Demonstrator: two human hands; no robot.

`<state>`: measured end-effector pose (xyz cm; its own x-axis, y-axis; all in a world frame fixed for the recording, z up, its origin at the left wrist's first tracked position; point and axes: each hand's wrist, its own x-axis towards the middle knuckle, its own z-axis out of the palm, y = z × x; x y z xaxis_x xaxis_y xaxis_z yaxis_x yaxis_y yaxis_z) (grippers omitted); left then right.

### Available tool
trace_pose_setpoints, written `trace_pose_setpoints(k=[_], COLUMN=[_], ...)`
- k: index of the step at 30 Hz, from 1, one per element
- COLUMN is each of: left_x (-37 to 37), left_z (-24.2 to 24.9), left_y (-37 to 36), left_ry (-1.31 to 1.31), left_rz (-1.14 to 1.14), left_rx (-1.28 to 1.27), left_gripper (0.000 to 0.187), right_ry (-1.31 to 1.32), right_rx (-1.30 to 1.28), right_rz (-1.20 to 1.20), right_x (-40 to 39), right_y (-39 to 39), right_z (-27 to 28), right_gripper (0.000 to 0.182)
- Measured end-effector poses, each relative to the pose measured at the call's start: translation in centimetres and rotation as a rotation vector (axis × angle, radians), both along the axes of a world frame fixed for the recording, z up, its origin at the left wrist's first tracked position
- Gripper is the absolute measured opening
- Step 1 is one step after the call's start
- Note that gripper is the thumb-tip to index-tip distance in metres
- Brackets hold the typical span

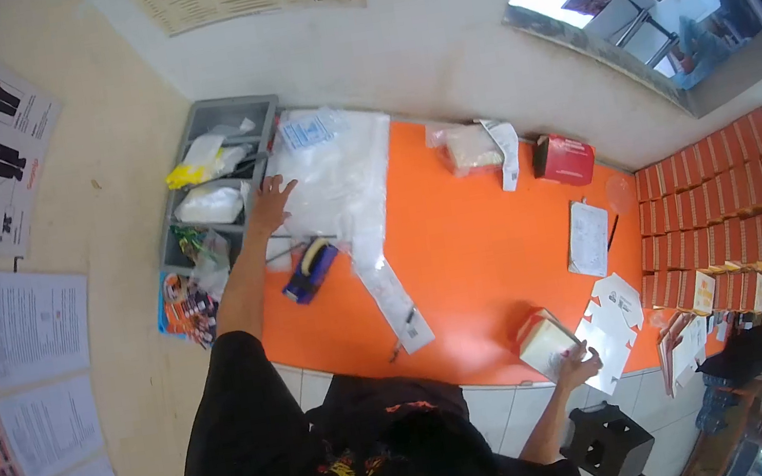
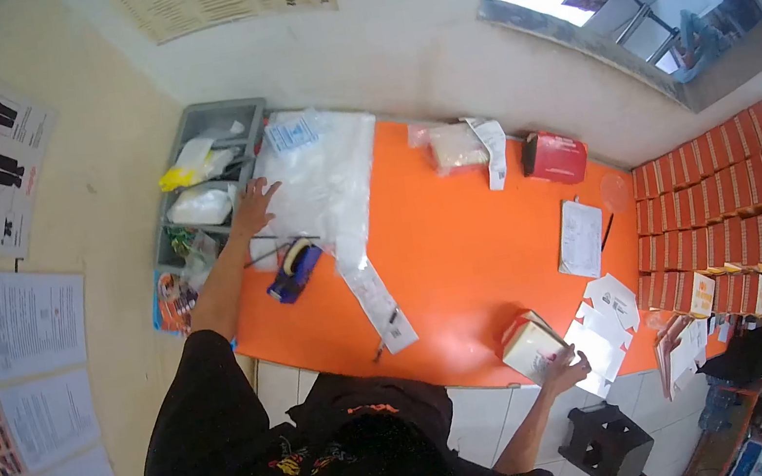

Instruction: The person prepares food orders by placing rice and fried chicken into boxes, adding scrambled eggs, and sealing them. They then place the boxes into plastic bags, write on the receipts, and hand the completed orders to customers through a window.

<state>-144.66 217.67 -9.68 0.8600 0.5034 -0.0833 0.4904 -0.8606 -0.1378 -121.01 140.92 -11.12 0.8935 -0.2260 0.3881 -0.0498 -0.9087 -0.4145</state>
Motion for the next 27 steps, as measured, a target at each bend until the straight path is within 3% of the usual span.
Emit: trace_pose_setpoints(k=[2,3,4,6,7,8,10,11,12,13,16,17,18,20,21,23,24,25,26,27], left_x=[0.4,0.8,1.4,3.9,4.9,5.5,5.6,5.7,5.7,5.5,3.9,2.8,1.3,-2.0,-3.3,-6.3,-7.6,-8.2,-9.6,-11.3], left_z=[-1.2,0.7,1.6,3.5,5.1,6.5,8.3,8.8,9.2,9.5,11.0,12.1,12.4,10.1,10.4,6.6,6.5,5.9,4.4,0.6], left_y=[3.3,3.8,4.0,4.7,4.6,3.8,3.5,3.7,3.8,3.8,3.5,3.3,2.9,2.8,2.1,0.6,-0.3,-1.8,-3.4,-5.0], left_ry=[-0.13,-0.102,-0.097,-0.109,-0.103,-0.187,-0.255,-0.311,-0.372,-0.37,-0.542,-0.557,-0.569,-0.725,-0.886,-1.024,-0.881,-0.869,-0.899,-0.87], left_rz=[-0.115,-0.278,-0.282,-0.306,-0.321,-0.245,-0.189,-0.174,-0.155,-0.168,-0.153,-0.106,-0.057,0.111,0.208,0.383,0.474,0.519,0.402,0.349], left_rx=[0.081,0.229,0.215,-0.242,-0.239,-0.287,-0.344,-0.384,-0.426,-0.437,-0.512,-0.594,-0.677,-0.754,-0.894,-1.128,-1.138,-1.18,-1.246,-1.295], left_gripper=[0.043,0.027,0.027,0.029,0.029,0.033,0.037,0.037,0.037,0.037,0.033,0.031,0.029,0.025,0.02,0.025,0.028,0.033,0.038,0.045], right_ry=[-0.109,-0.197,-0.367,-0.013,0.281,0.262,0.324,0.31,0.251,0.539,0.002,0.057,0.062,0.156,0.509,-0.125,0.098,0.213,-0.073,-0.242], right_rx=[0.01,0.009,0.232,0.619,0.586,0.477,0.579,0.522,0.457,0.392,0.103,-0.331,-0.331,0.105,-0.229,0.112,0.305,0.208,-0.418,-0.712], right_rz=[0.11,0.225,0.406,0.818,0.928,1.247,1.422,1.418,1.369,1.244,1.186,0.728,0.711,1.054,0.954,1.057,0.903,0.976,1.069,1.118], right_x=[-0.6,-1.6,-3.7,-8.4,-12.0,-12.9,-15.3,-15.2,-14.7,-13.4,-9.7,-10.3,-9.9,-7.4,-6.4,-5.3,-5.5,-5.2,-6.1,-8.0], right_y=[5.4,9.7,17.8,31.1,39.3,44.6,55.5,59.9,64.0,67.2,71.7,71.9,71.3,69.8,71.1,70.3,71.1,70.7,69.9,67.7], right_z=[1.0,1.9,3.0,5.1,10.8,9.3,8.7,7.9,3.5,-1.8,-24.1,-7.6,-8.7,-11.6,-7.6,-14.1,-13.9,-11.8,-6.7,0.3], right_gripper=[0.038,0.035,0.026,0.024,0.027,0.029,0.04,0.046,0.05,0.042,0.033,0.026,0.026,0.02,0.021,0.017,0.022,0.024,0.024,0.022])
